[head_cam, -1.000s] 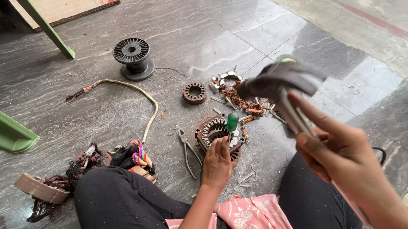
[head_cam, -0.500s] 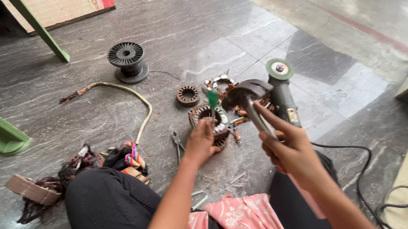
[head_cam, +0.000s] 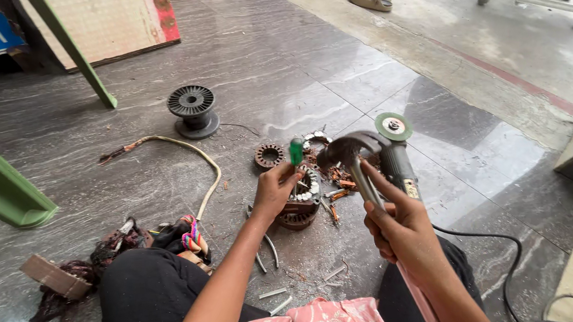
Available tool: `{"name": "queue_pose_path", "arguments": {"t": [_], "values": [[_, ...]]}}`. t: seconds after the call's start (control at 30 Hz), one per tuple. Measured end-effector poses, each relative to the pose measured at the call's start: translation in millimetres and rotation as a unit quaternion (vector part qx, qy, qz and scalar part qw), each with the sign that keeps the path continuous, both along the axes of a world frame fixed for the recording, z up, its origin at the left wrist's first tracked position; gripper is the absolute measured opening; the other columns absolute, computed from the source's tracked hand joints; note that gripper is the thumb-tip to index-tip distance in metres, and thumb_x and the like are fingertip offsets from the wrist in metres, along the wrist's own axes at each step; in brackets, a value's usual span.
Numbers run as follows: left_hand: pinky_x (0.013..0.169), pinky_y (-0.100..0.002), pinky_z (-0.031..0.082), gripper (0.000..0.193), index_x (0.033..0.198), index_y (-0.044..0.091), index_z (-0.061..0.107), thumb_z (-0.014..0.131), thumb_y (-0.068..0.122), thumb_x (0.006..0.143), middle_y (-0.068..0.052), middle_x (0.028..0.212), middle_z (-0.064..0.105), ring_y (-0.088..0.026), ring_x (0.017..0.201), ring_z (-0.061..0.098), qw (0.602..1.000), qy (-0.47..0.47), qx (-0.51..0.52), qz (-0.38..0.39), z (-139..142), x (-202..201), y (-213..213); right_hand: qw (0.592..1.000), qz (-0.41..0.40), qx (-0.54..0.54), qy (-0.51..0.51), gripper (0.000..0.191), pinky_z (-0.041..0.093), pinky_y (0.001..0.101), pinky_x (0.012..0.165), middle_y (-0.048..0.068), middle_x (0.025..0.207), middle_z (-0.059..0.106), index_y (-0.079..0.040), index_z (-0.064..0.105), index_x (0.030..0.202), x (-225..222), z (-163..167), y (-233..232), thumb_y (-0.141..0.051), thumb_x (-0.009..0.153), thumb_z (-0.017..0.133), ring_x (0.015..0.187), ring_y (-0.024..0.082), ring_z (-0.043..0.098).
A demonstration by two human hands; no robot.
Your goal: The person sits on the floor and uses a hammer and screwdriver to remove pins from a motor stator. They repeatedly strike the screwdriver to push out pins, then pull them out by hand.
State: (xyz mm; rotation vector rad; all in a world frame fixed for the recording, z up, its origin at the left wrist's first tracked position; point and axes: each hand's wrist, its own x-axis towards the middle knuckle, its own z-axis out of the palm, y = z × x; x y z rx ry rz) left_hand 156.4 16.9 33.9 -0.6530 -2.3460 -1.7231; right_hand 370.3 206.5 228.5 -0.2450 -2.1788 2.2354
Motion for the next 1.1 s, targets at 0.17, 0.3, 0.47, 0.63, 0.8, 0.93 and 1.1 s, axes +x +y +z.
{"name": "queue_pose_path", "arguments": {"t": [0.17, 0.3, 0.47, 0.63, 0.8, 0.93, 1.1], "values": [[0.068, -0.030, 0.061, 0.014, 0.100, 0.011, 0.081, 0.077, 0.016, 0.088, -0.005, 0.090, 0.081, -0.015, 0.076, 0.077, 0.996, -0.004, -0.067, 0.052, 23, -4, 3, 0.997, 0.026, 0.047, 0.048, 0.064, 0.028, 0.0243, 0.036, -0.004, 0.060, 0.046, -0.032, 0.048, 0.155, -31, 7, -4, -0.012, 0.095, 0.057, 0.042, 0.004, 0.035], [0.069, -0.026, 0.063, 0.013, 0.101, 0.014, 0.080, 0.075, 0.013, 0.089, -0.004, 0.091, 0.081, -0.011, 0.077, 0.078, 0.998, 0.013, -0.037, 0.046, 23, -3, 0, 0.994, 0.048, 0.097, 0.032, 0.065, 0.030, 0.0251, 0.036, -0.003, 0.059, 0.046, -0.034, 0.048, 0.154, -60, -6, -19, -0.015, 0.094, 0.062, 0.043, 0.005, 0.036], [0.066, -0.027, 0.062, 0.015, 0.101, 0.013, 0.080, 0.076, 0.012, 0.087, -0.004, 0.092, 0.081, -0.012, 0.076, 0.077, 0.998, 0.015, -0.036, 0.044, 18, -3, -5, 0.981, 0.053, 0.185, 0.022, 0.061, 0.031, 0.0229, 0.040, -0.005, 0.059, 0.049, -0.034, 0.052, 0.152, -69, 23, -18, -0.018, 0.094, 0.064, 0.045, 0.005, 0.040], [0.065, -0.029, 0.060, 0.016, 0.104, 0.013, 0.081, 0.077, 0.016, 0.089, -0.005, 0.091, 0.080, -0.015, 0.074, 0.077, 0.997, 0.030, -0.050, 0.054, 13, -12, -6, 0.964, 0.012, 0.123, 0.235, 0.059, 0.034, 0.0213, 0.041, -0.002, 0.069, 0.063, -0.020, 0.045, 0.159, -67, 55, -5, -0.013, 0.102, 0.058, 0.049, 0.004, 0.048], [0.063, -0.033, 0.059, 0.014, 0.104, 0.013, 0.080, 0.077, 0.018, 0.091, -0.006, 0.090, 0.081, -0.017, 0.071, 0.075, 0.997, -0.007, -0.052, 0.048, 8, -21, -9, 0.957, 0.009, 0.219, 0.189, 0.025, 0.037, 0.0239, 0.046, 0.001, 0.069, 0.053, -0.007, 0.058, 0.131, -91, 4, -27, -0.006, 0.105, 0.056, 0.054, 0.007, 0.045], [0.068, -0.028, 0.061, 0.014, 0.102, 0.013, 0.082, 0.076, 0.016, 0.090, -0.005, 0.090, 0.082, -0.012, 0.074, 0.077, 0.996, 0.060, -0.009, 0.059, 4, -20, -12, 0.985, 0.081, 0.147, 0.039, 0.063, 0.032, 0.0250, 0.039, -0.003, 0.063, 0.051, -0.030, 0.053, 0.156, -99, 14, -18, -0.008, 0.097, 0.060, 0.046, 0.005, 0.039], [0.060, -0.027, 0.060, 0.013, 0.102, 0.013, 0.080, 0.075, 0.017, 0.091, -0.003, 0.087, 0.080, -0.010, 0.069, 0.076, 0.998, 0.037, -0.010, 0.047, 2, -26, -10, 0.968, -0.009, 0.153, 0.199, 0.064, 0.028, 0.0254, 0.037, -0.001, 0.060, 0.051, -0.021, 0.046, 0.161, -84, 71, -6, -0.006, 0.099, 0.054, 0.043, 0.005, 0.039]]}}
